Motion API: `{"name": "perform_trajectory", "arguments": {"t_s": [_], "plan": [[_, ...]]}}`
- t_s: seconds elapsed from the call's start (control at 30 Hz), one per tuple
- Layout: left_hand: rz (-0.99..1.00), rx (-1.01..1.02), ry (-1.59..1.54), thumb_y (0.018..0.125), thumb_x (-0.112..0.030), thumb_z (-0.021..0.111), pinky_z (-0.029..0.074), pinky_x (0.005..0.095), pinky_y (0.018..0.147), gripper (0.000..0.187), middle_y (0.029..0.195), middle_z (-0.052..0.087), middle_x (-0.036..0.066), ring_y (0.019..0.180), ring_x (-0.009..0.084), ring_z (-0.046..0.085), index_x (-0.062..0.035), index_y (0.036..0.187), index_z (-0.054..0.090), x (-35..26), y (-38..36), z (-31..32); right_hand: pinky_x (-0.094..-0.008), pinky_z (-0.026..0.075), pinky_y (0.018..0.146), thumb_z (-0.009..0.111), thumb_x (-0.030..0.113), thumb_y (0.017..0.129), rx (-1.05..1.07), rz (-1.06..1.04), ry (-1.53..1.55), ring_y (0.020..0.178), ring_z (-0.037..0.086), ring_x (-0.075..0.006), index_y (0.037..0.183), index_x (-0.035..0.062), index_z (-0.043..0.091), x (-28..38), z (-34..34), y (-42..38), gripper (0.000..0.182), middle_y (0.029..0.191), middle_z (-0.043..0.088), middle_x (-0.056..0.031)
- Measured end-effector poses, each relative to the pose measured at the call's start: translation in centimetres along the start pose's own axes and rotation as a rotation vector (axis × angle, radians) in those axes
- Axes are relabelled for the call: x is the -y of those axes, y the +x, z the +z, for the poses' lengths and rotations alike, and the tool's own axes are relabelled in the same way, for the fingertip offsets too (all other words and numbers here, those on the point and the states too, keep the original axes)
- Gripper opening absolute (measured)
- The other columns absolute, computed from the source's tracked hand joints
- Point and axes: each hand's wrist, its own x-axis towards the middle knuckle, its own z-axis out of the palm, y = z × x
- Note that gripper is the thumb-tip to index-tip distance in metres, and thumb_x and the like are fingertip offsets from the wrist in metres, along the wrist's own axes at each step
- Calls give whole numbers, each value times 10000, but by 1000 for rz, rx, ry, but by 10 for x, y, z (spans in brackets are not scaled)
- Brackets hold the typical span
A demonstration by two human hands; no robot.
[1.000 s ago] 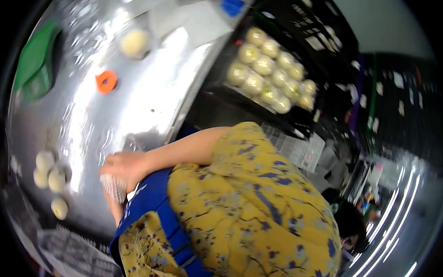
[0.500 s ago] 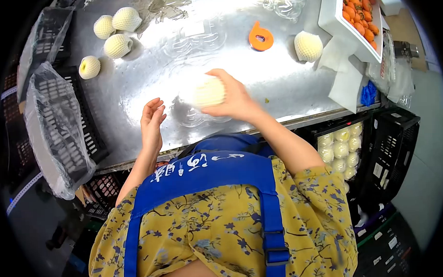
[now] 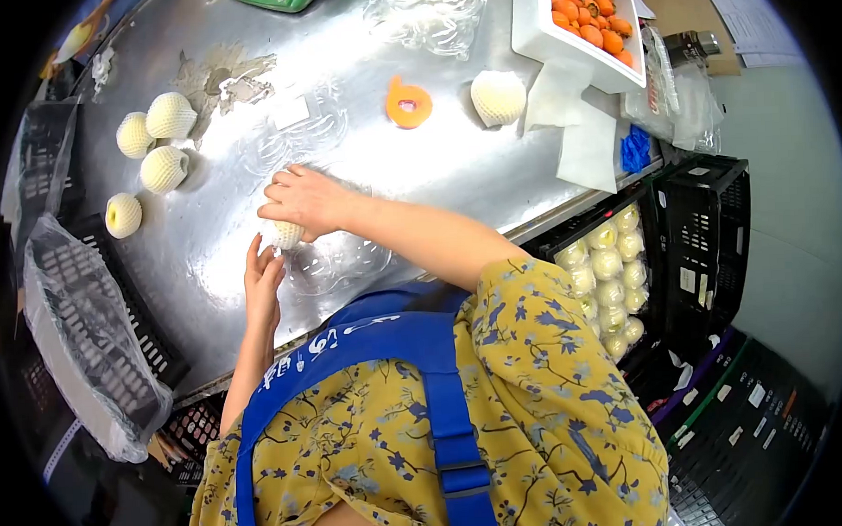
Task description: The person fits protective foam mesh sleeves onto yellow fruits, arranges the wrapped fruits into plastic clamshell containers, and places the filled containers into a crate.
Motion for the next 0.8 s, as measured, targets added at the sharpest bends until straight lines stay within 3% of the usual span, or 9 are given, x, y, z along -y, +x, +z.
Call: {"name": "perform_trajectory", "arguments": {"t_s": [0.07, 0.17, 0.27, 0.43, 0.57, 0.8], "plan": [[-22, 19, -19, 827, -133, 575, 412, 292, 863, 645, 1295, 441, 145, 1086, 177, 494, -96, 1397, 276, -3, 4, 4, -366, 427, 854, 764, 141, 502, -20, 29, 76, 1039, 479, -280, 1127, 141, 511, -1, 6, -5, 674, 1109, 500, -78], [-4, 47, -77, 827, -131, 579, 425, 305, 857, 645, 1265, 457, 136, 1053, 180, 528, -87, 1393, 273, 0, 8, 3, -385, 428, 869, 764, 147, 500, -11, 77, 112, 1049, 473, -298, 1125, 138, 517, -4, 2, -3, 673, 1120, 497, -92], [21, -12, -115, 813, -53, 571, 438, 278, 812, 645, 1102, 572, 134, 930, 147, 551, -1, 1380, 267, -7, 3, 11, -391, 434, 880, 774, 173, 496, -76, 115, 146, 1053, 468, -309, 1137, 127, 513, 1, 5, -6, 694, 1122, 496, -111], [43, -22, -76, 809, -47, 578, 416, 310, 891, 643, 1225, 481, 207, 1050, 211, 516, -26, 1381, 286, -4, 11, 7, -387, 412, 911, 791, 259, 508, -147, 176, 99, 1052, 459, -288, 1144, 119, 502, 4, 14, -9, 712, 1118, 490, -102], [46, -11, -61, 807, -43, 583, 403, 324, 921, 633, 1278, 420, 245, 1112, 249, 479, -36, 1375, 304, 2, 16, 3, -447, 331, 989, 788, 332, 543, -92, 211, -1, 1130, 421, -298, 1213, 114, 456, 7, 5, -9, 779, 1191, 460, -123], [95, 5, -48, 814, -25, 571, 410, 321, 913, 640, 1247, 440, 208, 1103, 236, 476, -52, 1383, 279, 2, 13, 5, -525, 233, 1049, 751, 425, 622, 37, 249, -44, 1266, 322, -328, 1332, 117, 345, 6, 1, -16, 874, 1325, 380, -161]]}}
